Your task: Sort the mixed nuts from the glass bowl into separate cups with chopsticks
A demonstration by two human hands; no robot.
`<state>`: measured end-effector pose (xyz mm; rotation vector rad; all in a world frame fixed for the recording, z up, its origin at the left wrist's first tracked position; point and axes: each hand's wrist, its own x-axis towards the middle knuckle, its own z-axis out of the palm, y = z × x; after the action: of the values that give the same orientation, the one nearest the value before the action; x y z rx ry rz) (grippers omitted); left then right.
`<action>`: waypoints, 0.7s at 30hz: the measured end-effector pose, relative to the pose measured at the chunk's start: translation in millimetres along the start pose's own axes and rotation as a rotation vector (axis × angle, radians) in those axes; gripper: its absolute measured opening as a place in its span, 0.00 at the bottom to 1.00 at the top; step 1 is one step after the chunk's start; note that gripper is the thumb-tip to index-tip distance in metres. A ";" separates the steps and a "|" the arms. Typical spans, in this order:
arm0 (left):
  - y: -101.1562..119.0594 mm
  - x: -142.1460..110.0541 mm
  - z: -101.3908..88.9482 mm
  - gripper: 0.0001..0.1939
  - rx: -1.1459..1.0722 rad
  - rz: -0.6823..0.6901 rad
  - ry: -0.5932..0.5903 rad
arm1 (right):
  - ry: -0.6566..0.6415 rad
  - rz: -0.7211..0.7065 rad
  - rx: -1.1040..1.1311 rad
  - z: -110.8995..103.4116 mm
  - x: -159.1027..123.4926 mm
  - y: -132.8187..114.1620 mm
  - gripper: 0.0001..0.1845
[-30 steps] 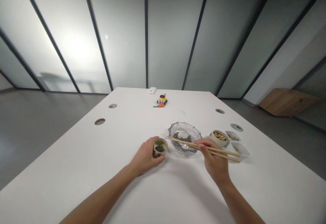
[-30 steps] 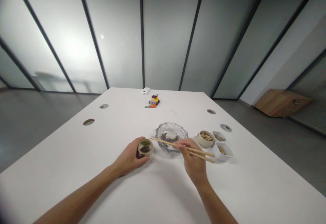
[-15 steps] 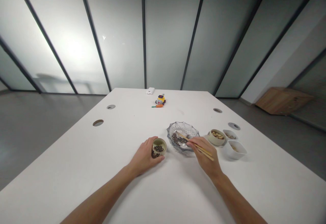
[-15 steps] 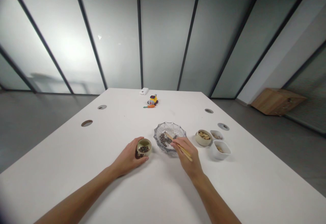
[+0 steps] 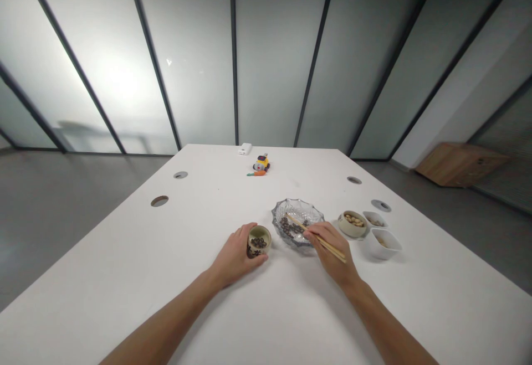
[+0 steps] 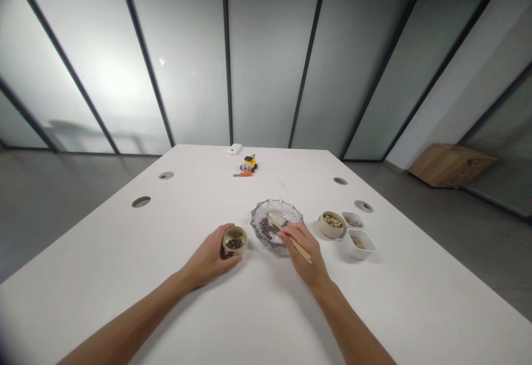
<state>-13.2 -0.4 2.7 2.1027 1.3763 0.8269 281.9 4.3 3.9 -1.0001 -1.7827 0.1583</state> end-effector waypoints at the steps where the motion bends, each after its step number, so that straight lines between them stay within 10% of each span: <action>1: 0.0 -0.2 -0.1 0.35 -0.002 0.003 0.002 | 0.005 -0.004 0.001 0.1 0.3 -0.4 0.09; 21: -1.4 -0.4 1.5 0.36 -0.014 0.004 0.021 | 0.162 0.066 0.099 -17.6 7.5 -40.0 0.14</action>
<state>-13.2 -0.4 0.6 2.0925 1.3733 0.8604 273.5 -22.1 38.4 -0.9732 -1.5814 0.1988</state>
